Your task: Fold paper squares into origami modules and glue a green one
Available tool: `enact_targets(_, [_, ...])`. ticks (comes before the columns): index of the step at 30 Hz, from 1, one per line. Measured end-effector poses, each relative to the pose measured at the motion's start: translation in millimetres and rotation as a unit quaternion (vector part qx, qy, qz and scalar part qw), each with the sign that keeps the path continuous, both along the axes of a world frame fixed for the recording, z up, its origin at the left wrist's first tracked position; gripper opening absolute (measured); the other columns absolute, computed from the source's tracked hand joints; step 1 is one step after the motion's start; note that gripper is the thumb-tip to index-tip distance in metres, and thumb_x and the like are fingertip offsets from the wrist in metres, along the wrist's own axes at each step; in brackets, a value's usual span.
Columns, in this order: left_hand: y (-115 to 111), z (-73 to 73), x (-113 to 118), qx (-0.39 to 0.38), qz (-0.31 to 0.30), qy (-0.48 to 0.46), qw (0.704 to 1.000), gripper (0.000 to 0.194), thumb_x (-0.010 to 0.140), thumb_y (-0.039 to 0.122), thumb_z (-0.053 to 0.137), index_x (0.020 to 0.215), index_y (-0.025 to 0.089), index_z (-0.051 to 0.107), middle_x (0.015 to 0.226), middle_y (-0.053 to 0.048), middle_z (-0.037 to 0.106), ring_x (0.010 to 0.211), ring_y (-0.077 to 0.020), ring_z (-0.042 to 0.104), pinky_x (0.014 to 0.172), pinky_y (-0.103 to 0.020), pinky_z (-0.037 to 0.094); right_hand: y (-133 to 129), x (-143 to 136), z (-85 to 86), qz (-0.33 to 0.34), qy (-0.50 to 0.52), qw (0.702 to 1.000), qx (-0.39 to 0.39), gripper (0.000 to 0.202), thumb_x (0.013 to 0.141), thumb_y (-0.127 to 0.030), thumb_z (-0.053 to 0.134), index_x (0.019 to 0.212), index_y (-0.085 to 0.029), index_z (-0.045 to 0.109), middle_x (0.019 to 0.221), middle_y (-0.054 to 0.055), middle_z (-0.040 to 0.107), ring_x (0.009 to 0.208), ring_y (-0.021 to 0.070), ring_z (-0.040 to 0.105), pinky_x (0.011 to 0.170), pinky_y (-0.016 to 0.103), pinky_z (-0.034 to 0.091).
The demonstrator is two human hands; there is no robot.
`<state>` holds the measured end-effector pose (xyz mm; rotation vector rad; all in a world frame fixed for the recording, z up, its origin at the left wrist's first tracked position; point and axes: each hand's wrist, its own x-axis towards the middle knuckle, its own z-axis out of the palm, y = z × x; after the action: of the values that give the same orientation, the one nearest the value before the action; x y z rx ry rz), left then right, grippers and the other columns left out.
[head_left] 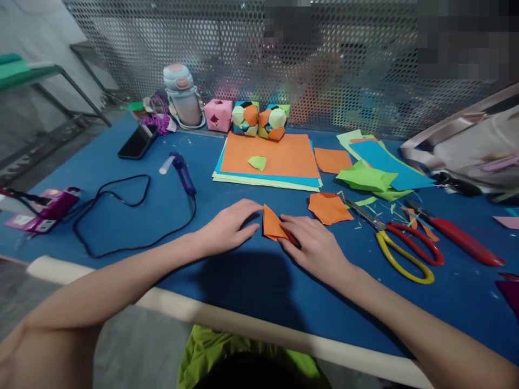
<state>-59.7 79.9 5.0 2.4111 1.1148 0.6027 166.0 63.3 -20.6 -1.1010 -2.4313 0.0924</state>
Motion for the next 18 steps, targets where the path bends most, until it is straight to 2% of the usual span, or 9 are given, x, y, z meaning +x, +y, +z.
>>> enact_targets(3, [-2.9, -1.0, 5.6, -0.102, 0.053, -0.063, 0.991, 0.032, 0.083, 0.025, 0.052, 0.113, 0.014, 0.052, 0.103, -0.010, 0.060, 0.086, -0.0165, 0.059, 0.082, -0.035, 0.051, 3.4, 0.5, -4.9, -0.012, 0.092, 0.996, 0.015, 0.014, 0.086, -0.017, 0.050, 0.086, -0.016, 0.064, 0.097, 0.011, 0.071, 0.088, 0.0237, 0.066, 0.078, 0.040, 0.053])
enact_targets(5, [-6.8, -2.0, 10.5, -0.198, 0.091, -0.133, 0.967, 0.042, 0.079, 0.029, 0.057, 0.117, 0.014, 0.047, 0.101, -0.009, 0.058, 0.078, -0.0139, 0.059, 0.075, -0.032, 0.052, 3.2, 0.3, -4.8, -0.016, 0.147, 0.989, 0.025, 0.013, 0.085, -0.014, 0.051, 0.082, -0.017, 0.064, 0.092, 0.011, 0.072, 0.085, 0.0217, 0.067, 0.076, 0.037, 0.054])
enact_targets(8, [-14.6, -3.0, 18.6, -0.323, 0.125, -0.239, 0.907, 0.070, 0.073, 0.034, 0.065, 0.131, 0.017, 0.031, 0.116, -0.013, 0.051, 0.074, -0.0109, 0.058, 0.068, -0.029, 0.053, -1.1, -2.6, -2.0, -0.007, 0.173, 0.984, 0.043, 0.010, 0.084, -0.013, 0.053, 0.082, -0.018, 0.061, 0.094, 0.012, 0.071, 0.087, 0.0203, 0.068, 0.077, 0.035, 0.054])
enact_targets(11, [-21.6, -3.3, 25.8, -0.368, 0.141, -0.290, 0.872, 0.086, 0.069, 0.030, 0.069, 0.138, 0.024, 0.018, 0.136, -0.017, 0.035, 0.079, -0.0099, 0.058, 0.068, -0.028, 0.053, -8.1, -7.4, 1.8, 0.004, 0.180, 0.983, 0.035, 0.010, 0.083, -0.013, 0.054, 0.076, -0.019, 0.057, 0.093, 0.012, 0.071, 0.090, 0.0203, 0.067, 0.074, 0.033, 0.054])
enact_targets(14, [-24.7, -6.9, 29.1, -0.350, 0.124, -0.303, 0.878, 0.082, 0.070, 0.017, 0.065, 0.139, 0.025, 0.021, 0.144, -0.015, 0.027, 0.088, -0.0113, 0.058, 0.074, -0.027, 0.053, -12.8, -10.9, 5.6, -0.009, 0.221, 0.974, -0.039, 0.019, 0.084, -0.015, 0.053, 0.066, -0.021, 0.051, 0.084, 0.008, 0.071, 0.090, 0.0198, 0.067, 0.072, 0.031, 0.052])
enact_targets(16, [-24.7, -11.3, 28.7, -0.320, 0.105, -0.287, 0.897, 0.077, 0.071, 0.009, 0.057, 0.139, 0.024, 0.025, 0.142, -0.014, 0.031, 0.092, -0.0125, 0.057, 0.075, -0.026, 0.053, -12.4, -11.0, 7.3, -0.039, 0.246, 0.962, -0.112, 0.024, 0.085, -0.019, 0.051, 0.061, -0.021, 0.049, 0.085, 0.007, 0.070, 0.084, 0.0187, 0.067, 0.069, 0.030, 0.052])
enact_targets(18, [-23.7, -15.0, 26.8, -0.280, 0.089, -0.250, 0.922, 0.074, 0.071, 0.005, 0.051, 0.139, 0.024, 0.027, 0.137, -0.013, 0.038, 0.092, -0.0129, 0.057, 0.077, -0.027, 0.052, -9.7, -9.8, 7.8, -0.076, 0.254, 0.949, -0.174, 0.021, 0.084, -0.023, 0.051, 0.063, -0.020, 0.052, 0.090, 0.007, 0.070, 0.078, 0.0176, 0.066, 0.065, 0.029, 0.051])
